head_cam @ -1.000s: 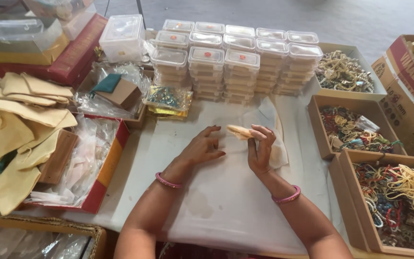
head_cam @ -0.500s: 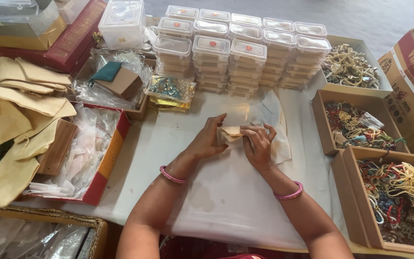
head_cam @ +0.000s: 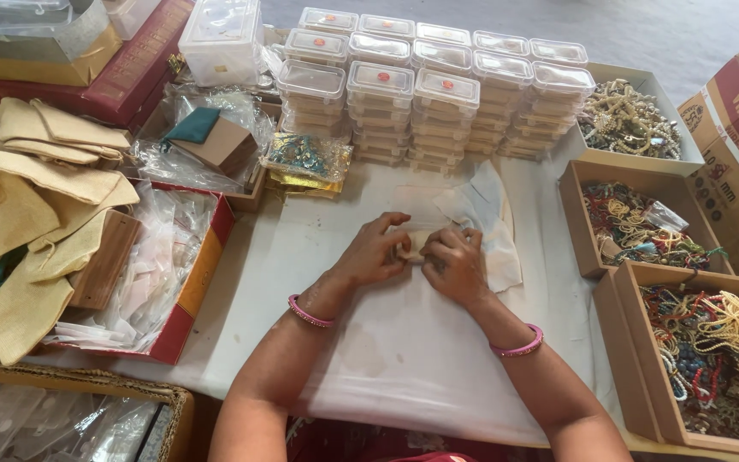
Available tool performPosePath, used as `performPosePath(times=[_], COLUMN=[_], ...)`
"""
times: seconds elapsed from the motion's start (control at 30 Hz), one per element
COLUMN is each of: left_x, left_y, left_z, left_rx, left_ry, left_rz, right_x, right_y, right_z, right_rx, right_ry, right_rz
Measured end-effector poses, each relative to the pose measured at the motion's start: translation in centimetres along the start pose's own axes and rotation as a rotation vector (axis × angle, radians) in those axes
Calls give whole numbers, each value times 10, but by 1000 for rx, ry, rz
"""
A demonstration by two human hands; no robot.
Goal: The person handles necklaces and bracelets, placing them into small plastic bags and then into beige cloth pouches. They also place the pouches into small plastic containers and stack them. The person repeatedly picks up jewelry from boxes, wraps it, and organizes it into containers.
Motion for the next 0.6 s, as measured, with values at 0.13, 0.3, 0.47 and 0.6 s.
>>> performPosePath(times=[0.13,0.3,0.47,0.6], left_x=[-16,-19,-18,-14], left_y=[-5,-2,1,-10], left_z=[-2,-2,-2,-3], left_rx=[4,51,79,-42], left_ry=[135,139,107,46], left_rz=[-157,-256,-251,-184], right_x=[10,20,-24,-83], right_y=[-5,-6,16,16], right_z=[-3,-8,2,1], right_rx=[11,63,82,-126], right_ry=[-27,-8,88,430], right_rz=[16,180,26,-564])
Point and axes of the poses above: each hand's wrist, its own z-axis away from the middle knuckle, its own y-axis out of the palm, x = y × z, the point moved 9 cm from there along -z, towards the middle knuckle, and after that the axes turned 14 degrees about y, right-handed, at the moved point
